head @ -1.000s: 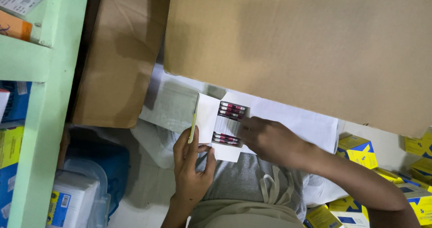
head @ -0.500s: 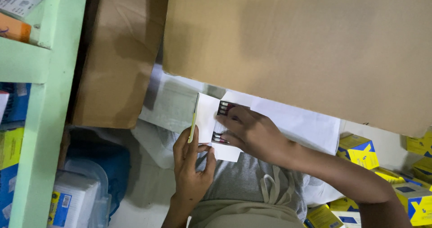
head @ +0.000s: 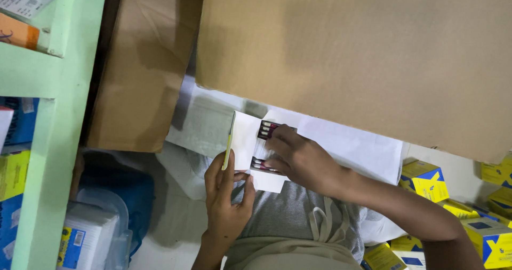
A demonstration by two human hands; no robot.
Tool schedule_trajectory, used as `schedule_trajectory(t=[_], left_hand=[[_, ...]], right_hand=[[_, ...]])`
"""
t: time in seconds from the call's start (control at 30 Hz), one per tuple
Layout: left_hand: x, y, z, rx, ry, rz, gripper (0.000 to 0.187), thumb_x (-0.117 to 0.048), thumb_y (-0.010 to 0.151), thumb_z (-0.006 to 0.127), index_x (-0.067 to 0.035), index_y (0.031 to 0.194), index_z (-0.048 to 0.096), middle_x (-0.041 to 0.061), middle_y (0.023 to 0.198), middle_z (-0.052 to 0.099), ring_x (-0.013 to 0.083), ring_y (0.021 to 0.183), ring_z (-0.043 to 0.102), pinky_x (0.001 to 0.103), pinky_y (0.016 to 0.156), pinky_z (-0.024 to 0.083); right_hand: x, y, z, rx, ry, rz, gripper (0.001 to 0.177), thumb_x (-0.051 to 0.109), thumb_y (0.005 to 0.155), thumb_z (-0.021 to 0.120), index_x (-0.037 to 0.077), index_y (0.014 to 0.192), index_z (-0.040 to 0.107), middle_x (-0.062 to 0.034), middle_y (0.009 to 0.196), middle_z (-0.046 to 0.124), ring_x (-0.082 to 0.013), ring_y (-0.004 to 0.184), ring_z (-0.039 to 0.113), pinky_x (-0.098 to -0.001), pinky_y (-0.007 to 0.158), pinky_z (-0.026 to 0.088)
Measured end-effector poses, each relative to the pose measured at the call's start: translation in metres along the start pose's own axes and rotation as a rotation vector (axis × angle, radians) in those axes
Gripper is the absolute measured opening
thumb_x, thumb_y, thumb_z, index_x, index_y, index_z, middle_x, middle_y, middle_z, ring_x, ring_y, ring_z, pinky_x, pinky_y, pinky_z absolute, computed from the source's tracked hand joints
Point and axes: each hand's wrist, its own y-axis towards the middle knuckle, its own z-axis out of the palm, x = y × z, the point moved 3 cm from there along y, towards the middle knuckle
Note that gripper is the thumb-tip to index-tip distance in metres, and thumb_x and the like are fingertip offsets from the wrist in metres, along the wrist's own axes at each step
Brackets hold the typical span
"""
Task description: The person packs medication blisters into small retail boxes and organizes them into a larger shipping carton.
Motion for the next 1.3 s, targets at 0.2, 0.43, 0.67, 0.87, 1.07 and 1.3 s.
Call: schedule_trajectory(t=[0.2, 0.43, 0.67, 0.87, 1.07, 1.3], left_hand=[[0.003, 0.001, -0.005, 0.002, -0.012, -0.026, 0.072, 0.003, 0.092, 0.072, 0.0, 0.155, 0.039, 0.022, 0.152, 0.037, 0.0187, 0.109, 0.069, 0.027, 0.086, 0.064], [-0.002, 0.006, -0.009, -0.001, -0.009, 0.014, 0.072, 0.002, 0.092, 0.073, -0.001, 0.155, 0.04, 0.021, 0.154, 0.037, 0.023, 0.117, 0.065, 0.027, 0.087, 0.064], [0.006, 0.014, -0.024, 0.292, -0.053, -0.047, 0.089, -0.019, 0.086, 0.084, -0.002, 0.158, 0.034, 0.021, 0.153, 0.032, 0.0232, 0.112, 0.06, 0.035, 0.093, 0.058], [0.005, 0.018, -0.017, 0.192, 0.014, 0.015, 0.085, -0.024, 0.089, 0.083, -0.006, 0.158, 0.037, 0.02, 0.152, 0.035, 0.0273, 0.121, 0.056, 0.036, 0.092, 0.058], [0.0, 0.025, 0.009, 0.057, 0.132, 0.155, 0.072, -0.02, 0.093, 0.081, -0.007, 0.154, 0.045, 0.019, 0.146, 0.042, 0.0302, 0.127, 0.053, 0.041, 0.099, 0.053], [-0.012, 0.041, 0.034, 0.019, 0.289, 0.307, 0.042, -0.007, 0.097, 0.078, -0.01, 0.137, 0.066, 0.012, 0.142, 0.05, 0.0343, 0.129, 0.049, 0.043, 0.105, 0.049]], right_hand=[[-0.009, -0.018, -0.018, -0.073, -0.079, -0.099, 0.018, 0.013, 0.084, 0.078, 0.007, 0.101, 0.073, -0.0075, 0.107, 0.067, -0.0284, 0.095, 0.071, -0.0376, 0.08, 0.06], [-0.023, -0.027, -0.014, -0.239, 0.195, 0.102, 0.019, 0.014, 0.088, 0.08, 0.002, 0.098, 0.07, -0.0139, 0.106, 0.065, -0.0221, 0.089, 0.07, -0.0314, 0.07, 0.06], [-0.069, -0.031, -0.004, -0.238, 0.366, 0.414, 0.031, 0.017, 0.089, 0.082, 0.0, 0.108, 0.064, -0.0081, 0.095, 0.074, -0.0173, 0.086, 0.074, -0.0307, 0.076, 0.059], [-0.045, -0.026, -0.011, -0.273, 0.364, 0.071, 0.02, 0.007, 0.097, 0.072, 0.001, 0.116, 0.072, -0.0126, 0.12, 0.07, -0.0221, 0.112, 0.069, -0.0336, 0.089, 0.058], [-0.043, -0.024, -0.004, -0.23, 0.347, 0.054, 0.022, 0.001, 0.094, 0.07, 0.002, 0.116, 0.074, -0.0119, 0.124, 0.06, -0.0236, 0.112, 0.066, -0.0317, 0.088, 0.059], [-0.042, -0.024, 0.002, -0.268, 0.399, 0.104, 0.022, 0.004, 0.094, 0.073, 0.001, 0.116, 0.076, -0.0114, 0.124, 0.056, -0.0201, 0.104, 0.065, -0.0329, 0.087, 0.057]])
